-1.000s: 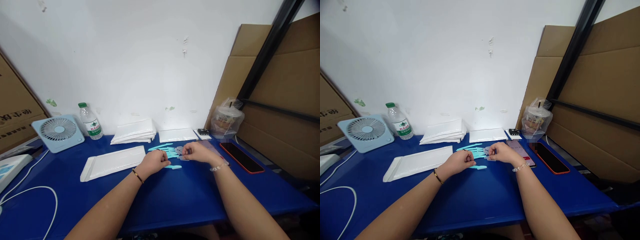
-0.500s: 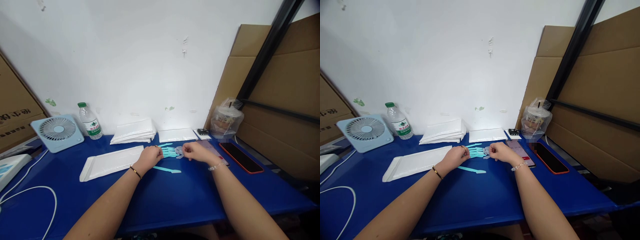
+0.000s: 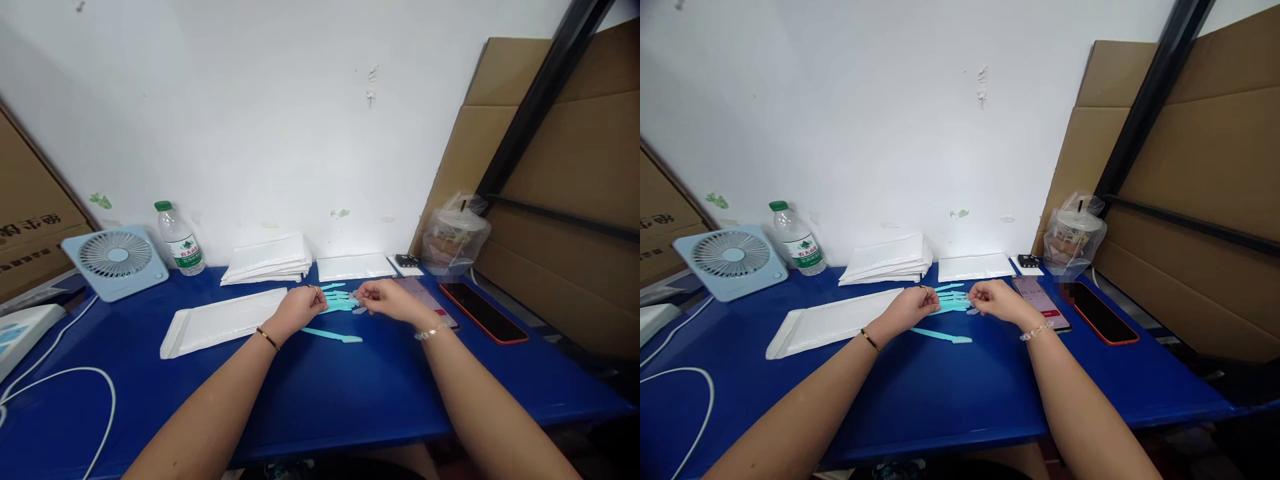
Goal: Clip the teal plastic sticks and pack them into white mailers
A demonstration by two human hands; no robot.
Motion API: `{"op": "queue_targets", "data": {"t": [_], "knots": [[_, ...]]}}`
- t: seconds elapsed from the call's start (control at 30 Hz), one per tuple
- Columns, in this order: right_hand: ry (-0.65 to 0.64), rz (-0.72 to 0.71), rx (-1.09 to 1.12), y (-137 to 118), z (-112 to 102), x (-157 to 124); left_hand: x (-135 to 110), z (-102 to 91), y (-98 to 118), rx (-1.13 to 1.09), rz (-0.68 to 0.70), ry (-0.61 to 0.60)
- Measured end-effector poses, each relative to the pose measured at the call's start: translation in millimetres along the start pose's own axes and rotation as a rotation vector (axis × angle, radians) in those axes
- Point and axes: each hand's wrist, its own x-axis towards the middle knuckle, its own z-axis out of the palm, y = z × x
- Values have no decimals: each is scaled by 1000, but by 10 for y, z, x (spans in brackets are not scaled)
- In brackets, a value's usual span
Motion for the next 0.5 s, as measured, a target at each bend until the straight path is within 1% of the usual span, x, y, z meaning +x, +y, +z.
{"op": "queue_targets", "data": {"t": [0.1, 0.17, 0.23, 0.3, 0.33, 0.37, 0.43, 0.5], "knots": [[-56, -7, 17, -11, 31, 8, -19, -20, 45, -1, -5, -43], [-135, -3, 31, -14, 32, 7, -39, -38, 64, -18, -14, -131], [-233, 5, 36, -6, 23, 3, -58, -52, 72, -44, -9, -248], [-287, 4, 1, 15, 14, 4, -71, -56, 70, -56, -1, -330], [-270, -4, -38, 31, 11, 8, -72, -54, 65, -51, -3, -333], [-224, -17, -92, 51, 9, 15, -70, -48, 57, -34, -8, -309], [-100, -50, -229, 97, 12, 36, -58, -26, 32, 36, -16, -197], [-25, -61, -364, 148, 22, 61, -41, 6, 2, 132, -15, -84]]}}
